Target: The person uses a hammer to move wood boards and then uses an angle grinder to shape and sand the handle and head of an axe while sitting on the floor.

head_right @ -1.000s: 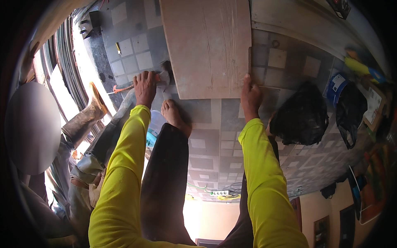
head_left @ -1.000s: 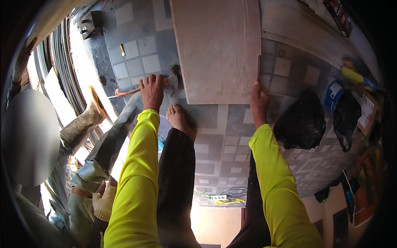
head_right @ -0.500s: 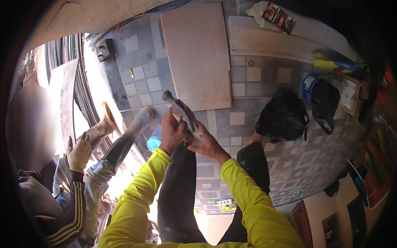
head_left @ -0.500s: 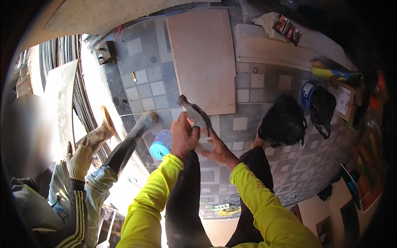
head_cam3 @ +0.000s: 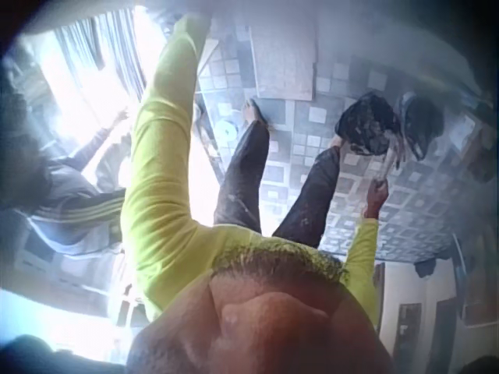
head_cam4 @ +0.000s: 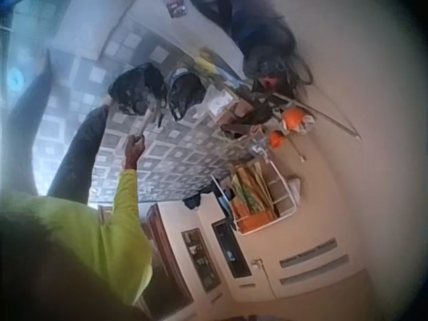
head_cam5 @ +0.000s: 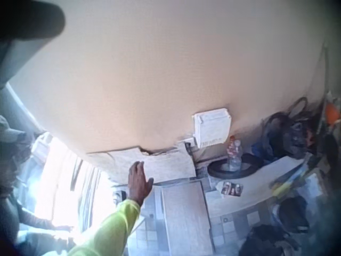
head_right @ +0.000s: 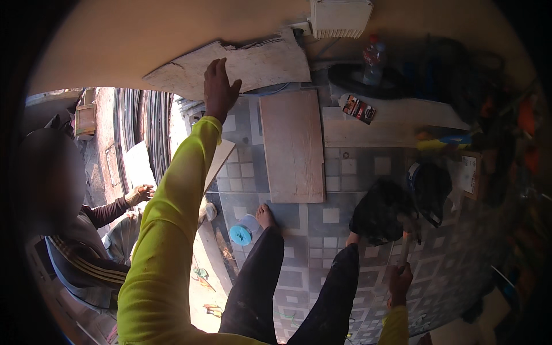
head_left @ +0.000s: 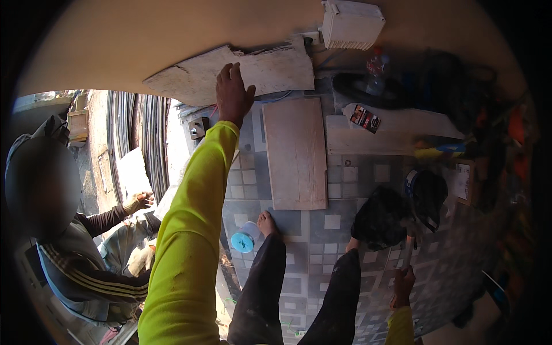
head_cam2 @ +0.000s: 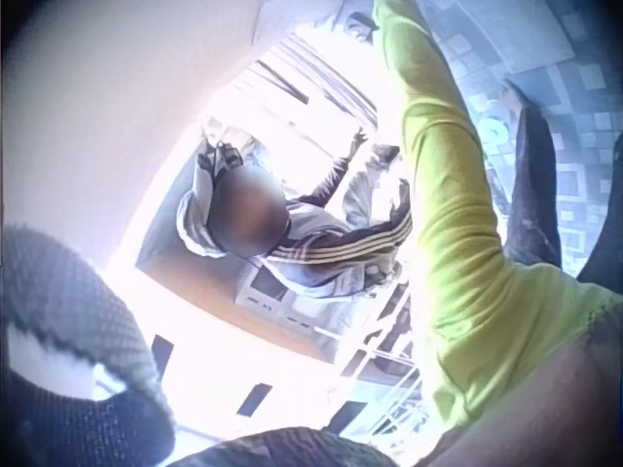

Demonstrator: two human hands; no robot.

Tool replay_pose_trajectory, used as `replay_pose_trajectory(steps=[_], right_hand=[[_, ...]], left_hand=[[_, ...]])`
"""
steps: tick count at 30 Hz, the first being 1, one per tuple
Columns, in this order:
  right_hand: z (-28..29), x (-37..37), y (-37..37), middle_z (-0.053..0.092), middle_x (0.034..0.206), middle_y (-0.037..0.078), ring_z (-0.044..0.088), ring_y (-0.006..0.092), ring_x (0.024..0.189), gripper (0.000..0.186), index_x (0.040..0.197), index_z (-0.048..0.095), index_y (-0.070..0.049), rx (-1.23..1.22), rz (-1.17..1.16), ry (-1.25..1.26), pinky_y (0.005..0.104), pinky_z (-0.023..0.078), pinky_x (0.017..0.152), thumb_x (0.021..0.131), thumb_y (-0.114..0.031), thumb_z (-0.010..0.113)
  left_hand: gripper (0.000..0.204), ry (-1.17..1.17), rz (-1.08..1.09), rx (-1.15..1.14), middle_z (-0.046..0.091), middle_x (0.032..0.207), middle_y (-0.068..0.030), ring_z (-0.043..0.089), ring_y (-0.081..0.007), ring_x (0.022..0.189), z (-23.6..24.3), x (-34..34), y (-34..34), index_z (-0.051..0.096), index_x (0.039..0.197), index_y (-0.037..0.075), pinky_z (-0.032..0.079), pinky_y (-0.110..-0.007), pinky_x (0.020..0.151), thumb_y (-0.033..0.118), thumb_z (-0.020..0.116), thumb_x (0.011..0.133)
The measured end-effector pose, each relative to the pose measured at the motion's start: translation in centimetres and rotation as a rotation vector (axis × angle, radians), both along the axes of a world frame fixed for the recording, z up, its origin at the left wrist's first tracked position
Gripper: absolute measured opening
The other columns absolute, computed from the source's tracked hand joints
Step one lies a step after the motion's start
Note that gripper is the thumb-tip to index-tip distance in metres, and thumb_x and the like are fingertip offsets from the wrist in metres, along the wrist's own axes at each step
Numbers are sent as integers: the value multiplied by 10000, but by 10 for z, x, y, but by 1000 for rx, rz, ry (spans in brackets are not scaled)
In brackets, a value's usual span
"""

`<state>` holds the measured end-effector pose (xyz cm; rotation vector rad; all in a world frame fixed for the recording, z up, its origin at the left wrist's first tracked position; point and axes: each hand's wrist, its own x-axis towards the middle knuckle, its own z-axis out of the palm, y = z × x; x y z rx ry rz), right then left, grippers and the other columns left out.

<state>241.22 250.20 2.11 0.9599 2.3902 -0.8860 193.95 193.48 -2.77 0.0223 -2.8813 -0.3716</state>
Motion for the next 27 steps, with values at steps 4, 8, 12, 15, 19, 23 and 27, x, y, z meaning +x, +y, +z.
replay_pose_trajectory(steps=[4,8,12,15,19,23,27], right_hand=[[20,135,43,526,657,61,568,190,551,86,873,557,-12,114,-218,-170,365,472,521,871,-97,574],[43,204,-9,452,561,11,480,150,375,77,836,530,-60,61,-595,-488,333,397,338,897,-101,553],[57,364,17,542,580,45,559,183,401,135,733,539,-69,292,-12,-597,357,441,344,860,-98,575],[46,322,-57,554,566,56,576,198,402,146,713,540,-60,160,-28,-655,368,460,357,840,-97,602],[54,270,-92,545,546,57,578,206,397,146,714,541,-53,-14,-390,-687,373,472,367,830,-97,620],[60,240,-94,568,552,94,618,262,448,150,731,565,-34,-92,-374,-677,410,514,437,807,-124,657],[63,296,-41,681,773,193,681,399,789,174,780,639,-26,118,-133,-708,506,542,729,805,-198,654]], left_hand=[[802,-6,457,34,335,1521,-243,300,-434,1411,-14,-93,-46,401,1453,108,268,-593,1125,375,753,783],[743,-225,587,75,475,1424,-272,392,-462,1354,-24,-98,-75,452,1453,189,327,-607,1091,562,618,831],[690,-229,693,521,490,1390,-294,539,-498,1184,-24,-92,-63,505,1347,55,457,-525,999,487,641,826],[638,203,914,585,464,1376,-341,581,-503,1124,-26,-54,-30,457,1304,23,484,-541,948,333,707,805],[668,435,1112,1233,432,1364,-373,598,-474,1135,-27,-9,0,300,1383,138,539,-526,906,-31,599,810],[581,321,1130,960,527,1287,-341,672,-435,982,-14,25,-10,404,1346,84,565,-491,841,-106,512,808],[536,390,973,899,584,1221,-310,669,-411,993,6,58,5,483,1309,31,533,-444,877,-62,483,781]])
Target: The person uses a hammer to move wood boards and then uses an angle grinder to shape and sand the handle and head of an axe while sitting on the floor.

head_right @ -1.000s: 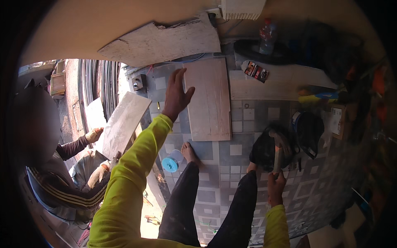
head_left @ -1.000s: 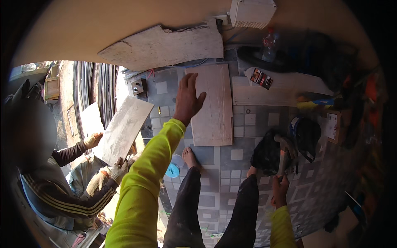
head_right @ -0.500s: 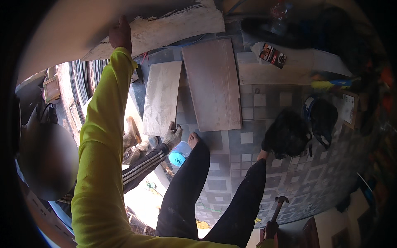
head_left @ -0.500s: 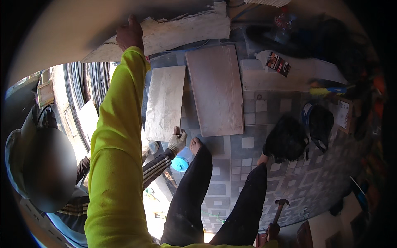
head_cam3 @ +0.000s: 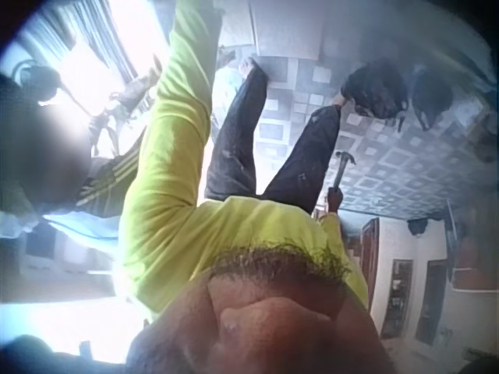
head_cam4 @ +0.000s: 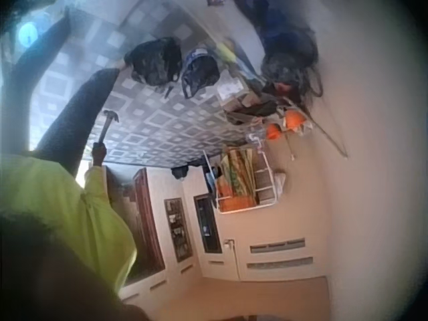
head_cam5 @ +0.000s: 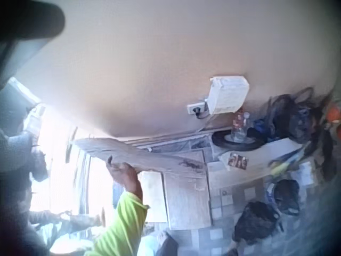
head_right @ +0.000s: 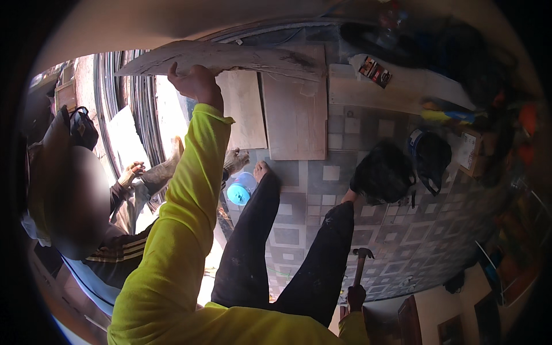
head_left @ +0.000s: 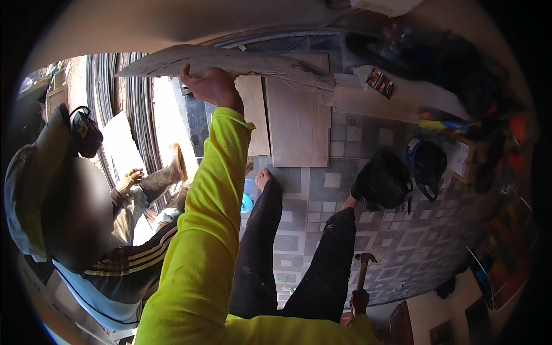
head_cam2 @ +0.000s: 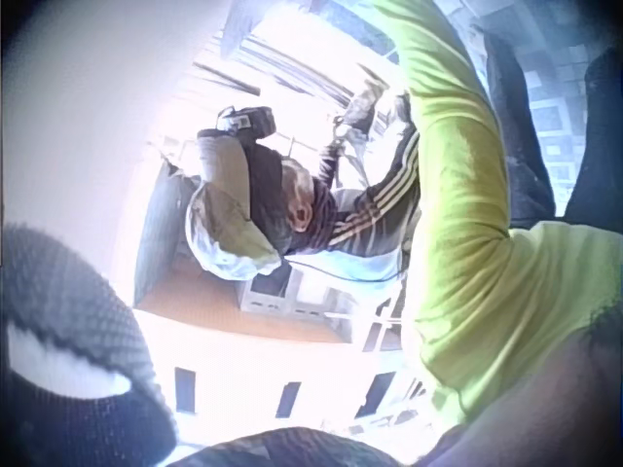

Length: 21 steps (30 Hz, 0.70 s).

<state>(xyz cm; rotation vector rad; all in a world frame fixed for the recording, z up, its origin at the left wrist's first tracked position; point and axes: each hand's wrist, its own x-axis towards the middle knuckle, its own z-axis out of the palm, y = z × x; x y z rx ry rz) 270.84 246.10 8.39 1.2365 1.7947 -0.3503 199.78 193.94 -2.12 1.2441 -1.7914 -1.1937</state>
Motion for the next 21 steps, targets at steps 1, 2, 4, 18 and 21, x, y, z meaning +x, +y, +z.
replay_pose_trajectory(steps=[1,2,4,18,21], right_hand=[[3,6,11,680,775,193,678,404,795,176,785,638,-26,-25,73,34,508,540,737,804,-200,660],[5,11,25,679,776,193,675,408,802,179,791,636,-25,-49,148,68,509,537,744,803,-201,666],[25,-31,12,622,630,147,662,317,527,182,807,607,-9,-136,-74,-26,437,534,489,827,-186,645],[62,-131,203,491,610,48,457,171,412,91,831,564,-44,-196,-77,190,335,383,399,904,-94,585],[74,-154,179,507,627,37,467,163,439,97,837,583,-50,-224,-209,277,324,397,424,919,-98,600]], left_hand=[[541,-32,-25,-204,599,1188,-285,650,-372,1013,1,14,-11,506,1294,14,511,-391,913,-56,471,759],[542,29,-58,-189,602,1183,-275,644,-355,1013,2,28,-21,509,1290,10,502,-378,923,-59,473,754],[545,119,-137,-207,608,1172,-256,631,-321,1014,35,78,-32,516,1283,3,484,-350,944,-64,479,743],[501,-19,-303,317,678,1144,-109,647,-158,1032,165,435,51,579,1259,-78,487,-255,912,-89,413,787],[483,-81,-344,453,672,1167,-93,637,-154,1062,118,503,66,584,1265,-65,480,-268,941,-96,434,806]])
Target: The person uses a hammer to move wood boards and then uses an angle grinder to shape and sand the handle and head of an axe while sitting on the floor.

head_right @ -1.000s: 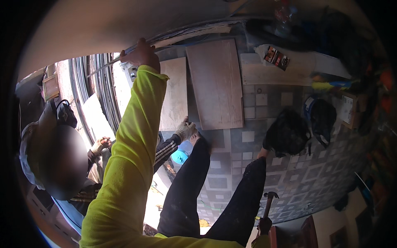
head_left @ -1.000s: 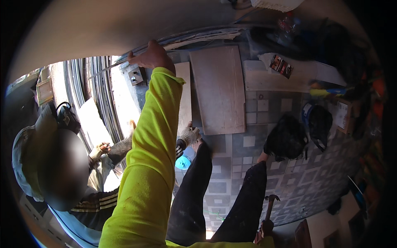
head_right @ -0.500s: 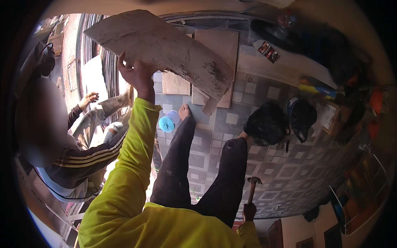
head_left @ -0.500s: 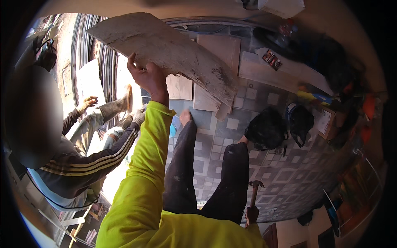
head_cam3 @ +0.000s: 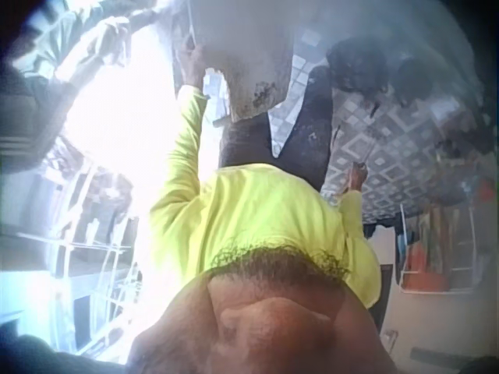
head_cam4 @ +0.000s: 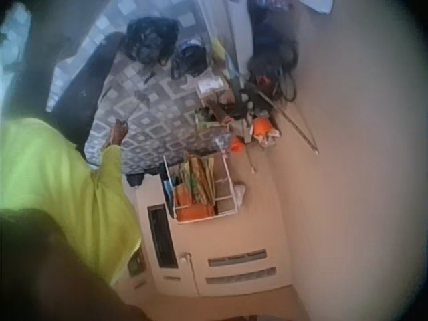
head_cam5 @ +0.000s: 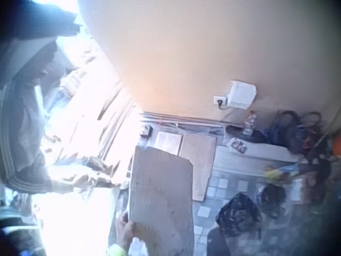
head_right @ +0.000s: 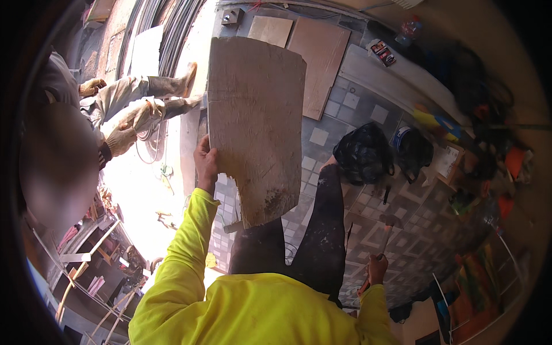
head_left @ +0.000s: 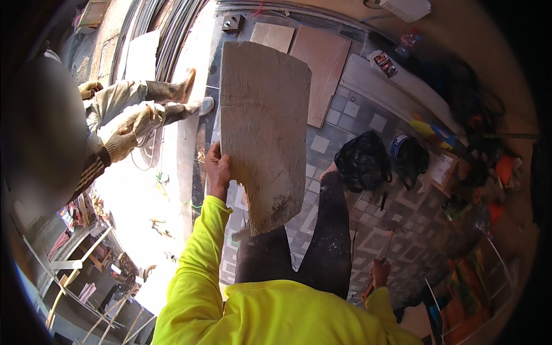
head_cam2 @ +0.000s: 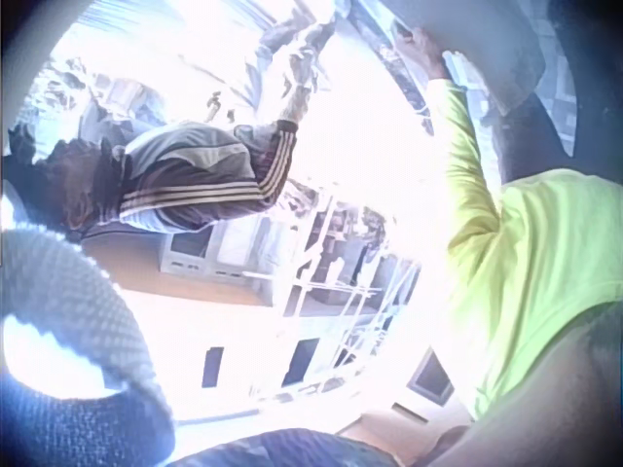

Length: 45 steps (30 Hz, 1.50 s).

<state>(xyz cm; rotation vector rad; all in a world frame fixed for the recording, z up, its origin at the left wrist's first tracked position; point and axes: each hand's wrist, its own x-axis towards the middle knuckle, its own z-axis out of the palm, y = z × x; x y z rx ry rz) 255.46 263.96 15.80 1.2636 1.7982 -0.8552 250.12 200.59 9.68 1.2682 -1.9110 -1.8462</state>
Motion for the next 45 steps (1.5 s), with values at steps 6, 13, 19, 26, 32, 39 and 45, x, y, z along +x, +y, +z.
replay_pose_trajectory(steps=[6,13,19,26,32,39,45], right_hand=[[-6,-23,-76,574,673,22,580,175,519,134,893,534,-83,-388,-130,279,332,493,469,948,-137,643],[-148,4,-219,663,1073,118,666,236,1000,282,1154,587,-2,-327,-238,358,368,538,808,915,-123,677],[-309,51,-245,634,1227,143,622,223,1037,464,1302,532,65,-182,-15,523,346,478,872,897,-114,671],[-330,69,-267,587,774,76,610,195,677,214,998,569,14,-173,220,483,359,495,634,930,-179,631],[-342,-34,-279,534,663,41,528,147,479,186,969,531,-21,-311,187,378,313,439,437,949,-197,590],[-398,-98,-310,523,665,42,536,152,471,208,1002,506,-21,-404,123,305,327,454,433,992,-227,539],[-425,-66,-387,540,701,44,546,150,500,170,961,484,-50,-498,-20,382,327,469,458,997,-210,526]], left_hand=[[491,4,-81,93,702,1090,-95,663,-176,987,-123,98,16,621,1222,-70,492,-280,903,-73,445,764],[493,-66,-72,127,718,1041,-96,674,-188,952,-224,154,21,657,1173,-63,495,-287,895,-62,438,731],[489,-174,-54,299,719,1013,-63,661,-144,901,-295,198,31,682,1135,-50,498,-255,832,-68,428,718],[438,-462,-90,278,732,985,-79,671,-169,888,-354,251,56,691,1122,-43,517,-298,777,-43,454,753],[336,-1116,-507,-274,673,1152,-272,642,-459,1064,-364,198,90,608,1163,-28,522,-498,902,165,480,920],[431,-185,-332,-244,686,1102,-208,683,-346,979,-406,28,81,577,1269,-14,528,-406,878,85,603,851],[727,-256,396,261,663,1103,-252,680,-342,938,-495,-144,-71,332,1419,-86,563,-408,691,221,667,852]])
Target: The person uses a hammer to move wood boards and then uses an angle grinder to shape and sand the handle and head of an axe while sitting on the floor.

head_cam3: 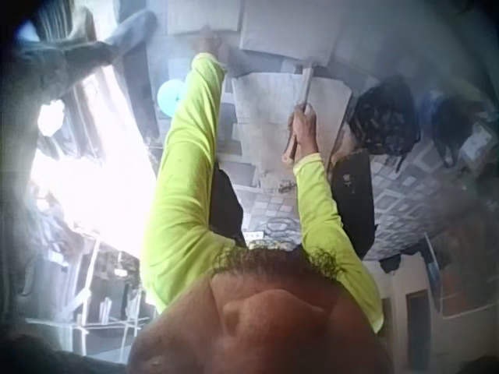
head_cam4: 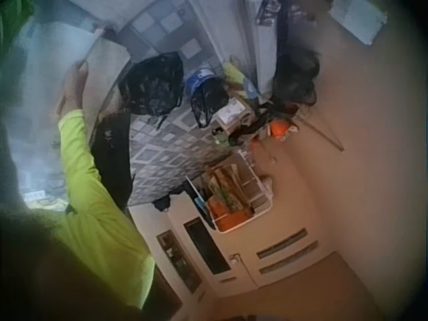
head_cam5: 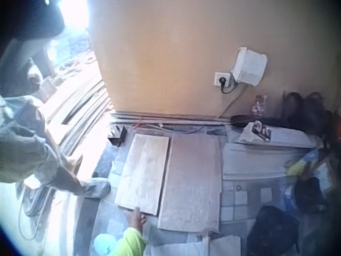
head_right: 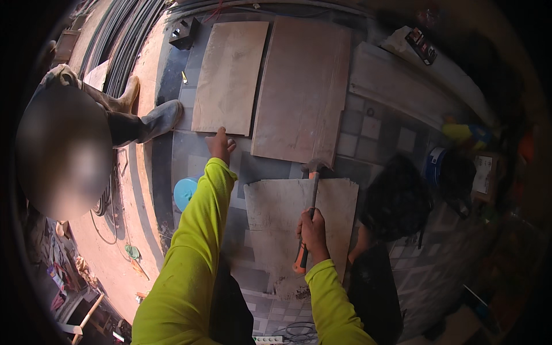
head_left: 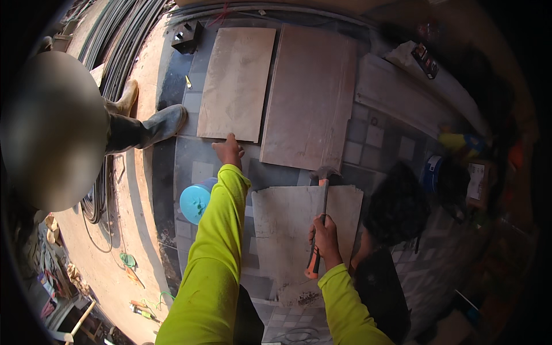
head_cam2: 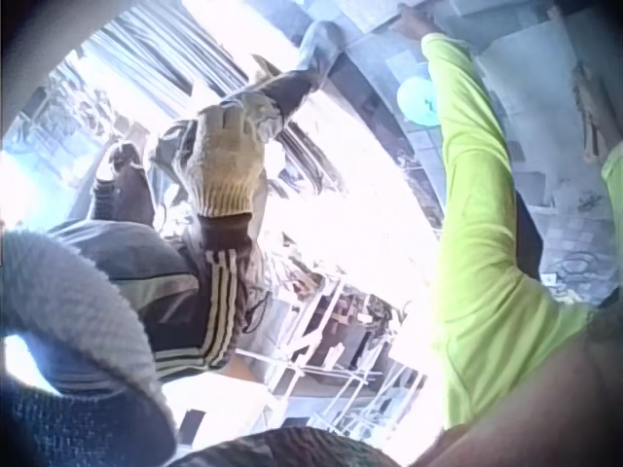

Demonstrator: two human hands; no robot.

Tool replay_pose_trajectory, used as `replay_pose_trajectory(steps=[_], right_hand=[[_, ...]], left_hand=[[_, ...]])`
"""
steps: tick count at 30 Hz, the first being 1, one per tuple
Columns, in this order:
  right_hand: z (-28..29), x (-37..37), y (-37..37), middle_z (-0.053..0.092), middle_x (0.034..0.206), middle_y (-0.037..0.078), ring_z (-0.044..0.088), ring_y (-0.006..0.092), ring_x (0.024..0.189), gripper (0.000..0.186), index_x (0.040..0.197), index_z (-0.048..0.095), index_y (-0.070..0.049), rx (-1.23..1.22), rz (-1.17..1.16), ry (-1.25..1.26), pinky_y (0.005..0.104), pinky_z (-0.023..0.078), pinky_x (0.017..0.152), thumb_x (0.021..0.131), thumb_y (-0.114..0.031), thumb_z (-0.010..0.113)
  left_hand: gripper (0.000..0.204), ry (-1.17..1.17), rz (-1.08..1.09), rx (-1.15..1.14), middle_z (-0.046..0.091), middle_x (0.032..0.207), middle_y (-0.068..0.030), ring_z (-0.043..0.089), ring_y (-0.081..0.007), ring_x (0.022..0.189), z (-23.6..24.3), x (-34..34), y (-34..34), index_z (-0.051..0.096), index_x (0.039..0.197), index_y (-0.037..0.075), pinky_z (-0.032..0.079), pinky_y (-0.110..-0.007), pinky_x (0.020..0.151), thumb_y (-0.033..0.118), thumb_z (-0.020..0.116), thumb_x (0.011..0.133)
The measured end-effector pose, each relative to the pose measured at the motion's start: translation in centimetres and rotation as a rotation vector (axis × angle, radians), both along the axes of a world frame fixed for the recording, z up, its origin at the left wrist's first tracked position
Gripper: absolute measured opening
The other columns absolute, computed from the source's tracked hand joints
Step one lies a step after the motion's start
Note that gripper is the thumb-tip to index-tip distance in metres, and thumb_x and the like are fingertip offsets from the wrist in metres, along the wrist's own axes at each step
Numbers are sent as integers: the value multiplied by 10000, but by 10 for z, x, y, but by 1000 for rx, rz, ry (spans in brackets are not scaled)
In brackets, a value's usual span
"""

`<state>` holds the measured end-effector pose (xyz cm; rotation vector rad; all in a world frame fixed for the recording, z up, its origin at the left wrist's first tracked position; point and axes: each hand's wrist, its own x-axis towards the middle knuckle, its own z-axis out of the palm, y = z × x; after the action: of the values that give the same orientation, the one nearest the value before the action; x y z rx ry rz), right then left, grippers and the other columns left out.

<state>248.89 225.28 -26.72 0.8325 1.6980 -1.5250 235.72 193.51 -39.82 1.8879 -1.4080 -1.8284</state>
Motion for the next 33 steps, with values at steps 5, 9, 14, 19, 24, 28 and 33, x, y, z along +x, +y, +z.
replay_pose_trajectory(steps=[5,9,14,19,24,28,33], right_hand=[[-13,17,-29,548,722,38,555,142,522,169,933,472,-75,-1,-35,2,325,475,458,993,-214,549],[-12,-1,-34,539,703,32,547,135,517,177,923,464,-69,7,2,8,315,467,449,998,-208,545],[-12,-40,-18,526,665,31,526,133,476,181,936,488,-55,73,95,41,311,454,428,985,-214,559],[16,-28,4,537,681,35,539,130,487,197,946,510,-55,158,232,61,306,456,444,951,-215,626],[-33,49,101,615,938,109,650,286,873,279,1040,534,-21,612,243,454,433,511,737,863,-161,699],[-81,63,156,628,1093,155,624,354,1007,445,1197,571,-15,974,378,715,467,493,848,825,-207,723],[-68,43,135,680,1053,154,652,352,1013,529,1154,654,-25,1127,644,318,452,506,861,831,-441,700]], left_hand=[[752,27,-198,-385,647,1085,-263,683,-329,863,-32,-43,-52,335,1335,-160,586,-419,625,161,751,797],[720,106,-247,-261,642,1104,-262,690,-315,875,-17,-69,-46,364,1320,-163,588,-388,644,139,754,794],[686,-88,-659,-734,604,1163,-278,621,-385,1023,-10,-13,14,476,1326,-135,516,-460,887,211,742,797],[745,-210,-736,-916,502,1292,-325,472,-456,1227,15,99,95,428,1378,-124,359,-481,1076,263,731,819],[850,-694,-703,-550,443,1357,-338,460,-489,1229,36,263,169,349,1444,-94,376,-525,1053,320,753,822],[697,-655,-741,-420,556,1211,-304,548,-459,1106,27,314,176,520,1272,-68,448,-497,939,379,779,804],[525,-427,-652,-92,640,830,-180,591,-274,765,21,318,123,618,930,-43,470,-404,707,444,774,813]])
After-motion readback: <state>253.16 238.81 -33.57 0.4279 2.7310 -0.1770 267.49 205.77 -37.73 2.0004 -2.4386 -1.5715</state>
